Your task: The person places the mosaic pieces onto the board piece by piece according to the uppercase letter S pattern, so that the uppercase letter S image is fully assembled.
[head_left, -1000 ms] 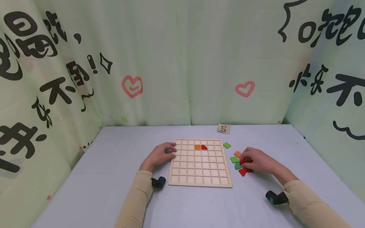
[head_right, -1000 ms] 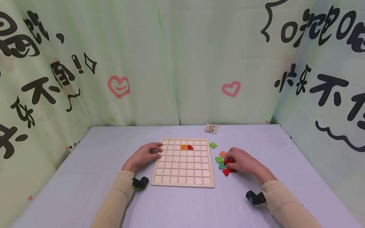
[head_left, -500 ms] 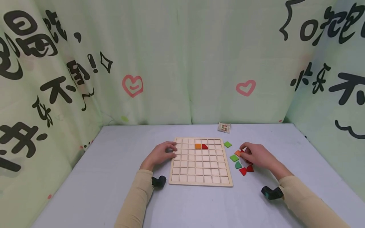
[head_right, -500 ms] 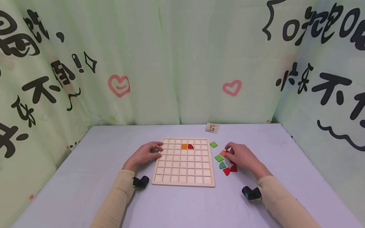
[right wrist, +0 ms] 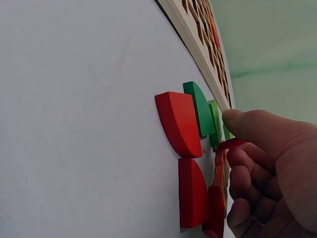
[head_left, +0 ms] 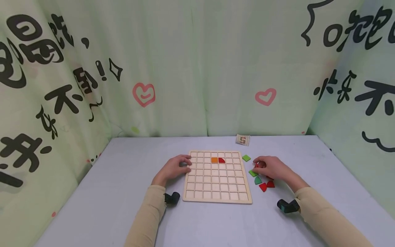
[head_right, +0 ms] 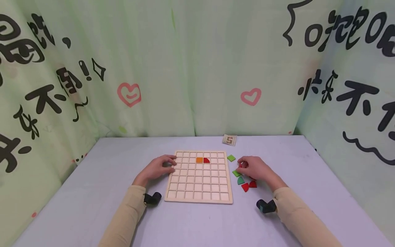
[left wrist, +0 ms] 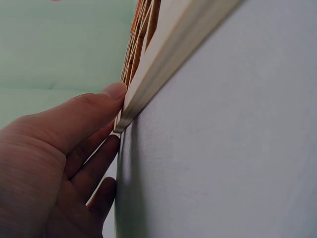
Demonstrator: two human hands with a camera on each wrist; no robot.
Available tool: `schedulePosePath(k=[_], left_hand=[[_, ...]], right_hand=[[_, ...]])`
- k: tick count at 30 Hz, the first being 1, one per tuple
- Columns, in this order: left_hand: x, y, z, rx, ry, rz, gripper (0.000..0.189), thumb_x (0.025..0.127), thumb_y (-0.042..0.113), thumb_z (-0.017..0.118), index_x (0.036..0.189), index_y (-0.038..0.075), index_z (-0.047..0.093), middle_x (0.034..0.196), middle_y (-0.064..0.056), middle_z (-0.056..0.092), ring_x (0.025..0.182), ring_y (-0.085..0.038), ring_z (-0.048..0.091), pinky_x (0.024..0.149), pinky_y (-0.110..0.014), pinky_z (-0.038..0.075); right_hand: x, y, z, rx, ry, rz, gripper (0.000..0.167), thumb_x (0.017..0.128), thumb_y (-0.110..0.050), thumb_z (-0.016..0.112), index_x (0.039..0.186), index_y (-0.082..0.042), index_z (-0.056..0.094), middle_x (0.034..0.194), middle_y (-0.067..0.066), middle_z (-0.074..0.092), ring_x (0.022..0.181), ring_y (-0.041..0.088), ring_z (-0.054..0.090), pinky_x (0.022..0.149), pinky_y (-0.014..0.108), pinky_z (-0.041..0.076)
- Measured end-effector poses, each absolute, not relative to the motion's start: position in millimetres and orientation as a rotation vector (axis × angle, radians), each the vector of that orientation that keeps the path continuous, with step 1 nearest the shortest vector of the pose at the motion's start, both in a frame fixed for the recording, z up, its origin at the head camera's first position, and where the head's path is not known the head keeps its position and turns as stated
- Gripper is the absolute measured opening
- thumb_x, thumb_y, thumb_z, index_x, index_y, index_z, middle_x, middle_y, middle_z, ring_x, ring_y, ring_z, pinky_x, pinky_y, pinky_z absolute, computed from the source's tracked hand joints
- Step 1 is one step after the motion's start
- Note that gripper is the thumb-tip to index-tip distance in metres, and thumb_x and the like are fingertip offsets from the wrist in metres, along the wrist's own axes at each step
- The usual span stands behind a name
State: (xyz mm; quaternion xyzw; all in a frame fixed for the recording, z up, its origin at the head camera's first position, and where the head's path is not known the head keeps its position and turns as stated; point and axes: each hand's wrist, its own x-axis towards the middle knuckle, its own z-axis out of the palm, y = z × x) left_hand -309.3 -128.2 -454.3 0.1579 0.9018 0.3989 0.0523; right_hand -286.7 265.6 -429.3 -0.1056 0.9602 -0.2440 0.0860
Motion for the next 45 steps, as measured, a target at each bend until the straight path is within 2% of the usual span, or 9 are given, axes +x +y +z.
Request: schedulePosePath(k=[9,14,19,23,27,33,37,42,45], left_hand=[[-306,-130,-455,0.496,2.743,1.220,0.015,0.088,0.010,0.075,0.103,0.009,0.073,0.144,-0.005,0.058,0.144,-0.029,0.043,0.121,-0.045,0.033],[-306,-129,-454,0.491,2.742,1.222,0.015,0.088,0.010,0.074,0.103,0.009,0.073,0.145,-0.005,0.058,0.144,-0.030,0.042,0.121,-0.046,0.032],[-307,-129,-453,0.495,2.753,1.211,0.015,0.088,0.010,0.074,0.103,0.008,0.073,0.144,-0.005,0.058,0.144,-0.029,0.043,0.121,-0.045,0.032],[-308,-130,-454,0.505,2.762,1.200,0.015,0.088,0.010,0.075,0.103,0.008,0.073,0.144,-0.005,0.059,0.143,-0.029,0.044,0.121,-0.045,0.033],[-308,-131,-455,0.521,2.760,1.196,0.016,0.088,0.010,0.074,0.104,0.007,0.073,0.144,-0.007,0.059,0.143,-0.030,0.044,0.121,-0.046,0.033],[-309,-131,-455,0.515,2.761,1.191,0.016,0.088,0.011,0.075,0.104,0.008,0.073,0.144,-0.006,0.059,0.144,-0.030,0.043,0.121,-0.046,0.032],[-310,-131,-454,0.503,2.755,1.196,0.016,0.088,0.011,0.075,0.104,0.009,0.073,0.145,-0.005,0.058,0.144,-0.029,0.043,0.122,-0.044,0.031],[-310,-130,-454,0.519,2.753,1.193,0.017,0.088,0.011,0.074,0.104,0.008,0.073,0.144,-0.007,0.058,0.144,-0.030,0.043,0.122,-0.046,0.032],[-309,-130,-455,0.525,2.750,1.188,0.016,0.088,0.011,0.074,0.104,0.008,0.072,0.144,-0.007,0.058,0.144,-0.031,0.043,0.121,-0.047,0.032]], right_hand=[[-285,260,-427,-0.410,2.835,-0.776,0.046,0.090,-0.029,0.074,0.124,0.000,0.064,0.088,0.002,0.064,0.079,0.015,0.055,0.062,0.026,0.049],[-286,259,-424,-0.444,2.779,-0.751,0.041,0.090,-0.022,0.071,0.125,0.000,0.065,0.088,0.001,0.061,0.081,0.016,0.054,0.064,0.027,0.048],[-288,260,-422,-0.467,2.740,-0.729,0.034,0.091,-0.015,0.066,0.122,-0.002,0.068,0.096,0.004,0.065,0.084,0.017,0.054,0.066,0.029,0.048],[-291,260,-425,-0.479,2.762,-0.741,0.028,0.092,-0.017,0.069,0.117,-0.005,0.070,0.102,0.004,0.066,0.088,0.018,0.054,0.070,0.028,0.049],[-293,259,-427,-0.469,2.801,-0.780,0.027,0.092,-0.018,0.071,0.116,-0.005,0.069,0.103,0.006,0.064,0.086,0.018,0.054,0.068,0.028,0.049],[-300,253,-430,-0.446,2.862,-0.752,0.024,0.095,-0.022,0.069,0.112,-0.005,0.067,0.091,0.004,0.063,0.081,0.017,0.054,0.067,0.027,0.047],[-304,254,-428,-0.448,2.867,-0.708,0.030,0.095,-0.025,0.068,0.118,-0.005,0.066,0.092,0.003,0.063,0.085,0.017,0.054,0.071,0.027,0.049],[-305,263,-424,-0.556,2.783,-0.658,0.034,0.092,-0.011,0.065,0.125,-0.007,0.067,0.106,0.007,0.065,0.092,0.019,0.055,0.072,0.027,0.052],[-305,268,-422,-0.596,2.725,-0.659,0.037,0.090,-0.009,0.067,0.127,-0.010,0.068,0.108,0.007,0.064,0.092,0.019,0.055,0.069,0.026,0.053]])
